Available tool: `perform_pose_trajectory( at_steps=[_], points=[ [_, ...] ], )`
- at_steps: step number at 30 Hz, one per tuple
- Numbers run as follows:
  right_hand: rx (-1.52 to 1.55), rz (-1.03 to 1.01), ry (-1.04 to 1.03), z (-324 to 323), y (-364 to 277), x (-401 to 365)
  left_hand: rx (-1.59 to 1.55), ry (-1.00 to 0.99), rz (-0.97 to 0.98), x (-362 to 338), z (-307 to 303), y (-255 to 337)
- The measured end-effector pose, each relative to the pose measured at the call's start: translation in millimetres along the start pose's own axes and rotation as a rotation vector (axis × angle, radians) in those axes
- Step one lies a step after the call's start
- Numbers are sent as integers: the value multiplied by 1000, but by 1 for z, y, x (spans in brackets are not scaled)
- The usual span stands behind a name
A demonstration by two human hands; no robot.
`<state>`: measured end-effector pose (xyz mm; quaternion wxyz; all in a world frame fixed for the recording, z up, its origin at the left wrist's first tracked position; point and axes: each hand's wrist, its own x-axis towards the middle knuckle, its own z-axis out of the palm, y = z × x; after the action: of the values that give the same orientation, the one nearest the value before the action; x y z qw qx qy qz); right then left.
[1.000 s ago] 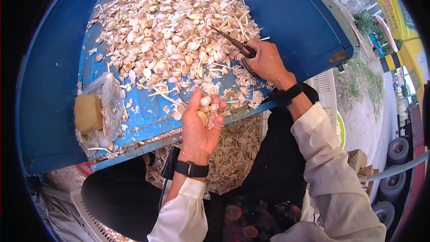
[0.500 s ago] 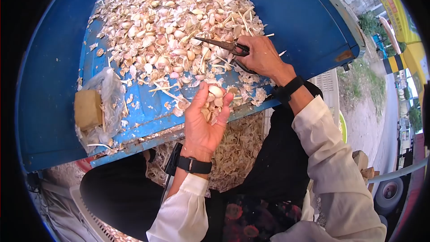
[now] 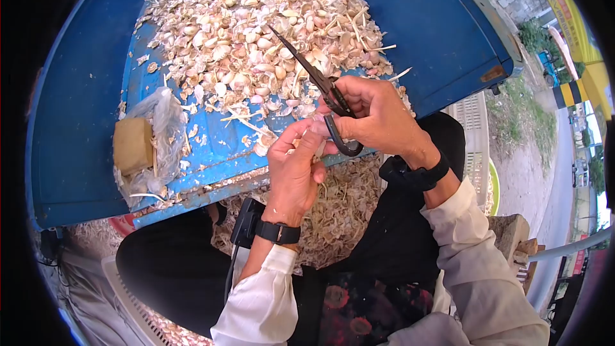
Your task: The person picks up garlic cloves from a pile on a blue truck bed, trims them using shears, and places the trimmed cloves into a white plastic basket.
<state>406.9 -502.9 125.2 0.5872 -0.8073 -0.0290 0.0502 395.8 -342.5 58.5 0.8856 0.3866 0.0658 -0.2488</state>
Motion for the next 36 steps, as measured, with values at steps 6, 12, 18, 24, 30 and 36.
perform_pose_trajectory(
  at_steps=[6,12,18,24,30,36],
  points=[
    [-217,-97,48,6,6,3,295,-83,-10,0,-8,10],
    [4,-98,44,10,9,-1,110,-139,-75,-4,-2,9],
    [378,24,347,31,12,-1,418,-123,212,-17,6,-3],
    [135,-65,571,51,12,-4,241,-49,126,-23,6,-1],
    [-166,-163,541,26,11,-8,-279,-220,65,-21,-13,-7],
    [-744,158,486,-62,29,23,-519,-279,38,-28,-11,8]
  ],
)
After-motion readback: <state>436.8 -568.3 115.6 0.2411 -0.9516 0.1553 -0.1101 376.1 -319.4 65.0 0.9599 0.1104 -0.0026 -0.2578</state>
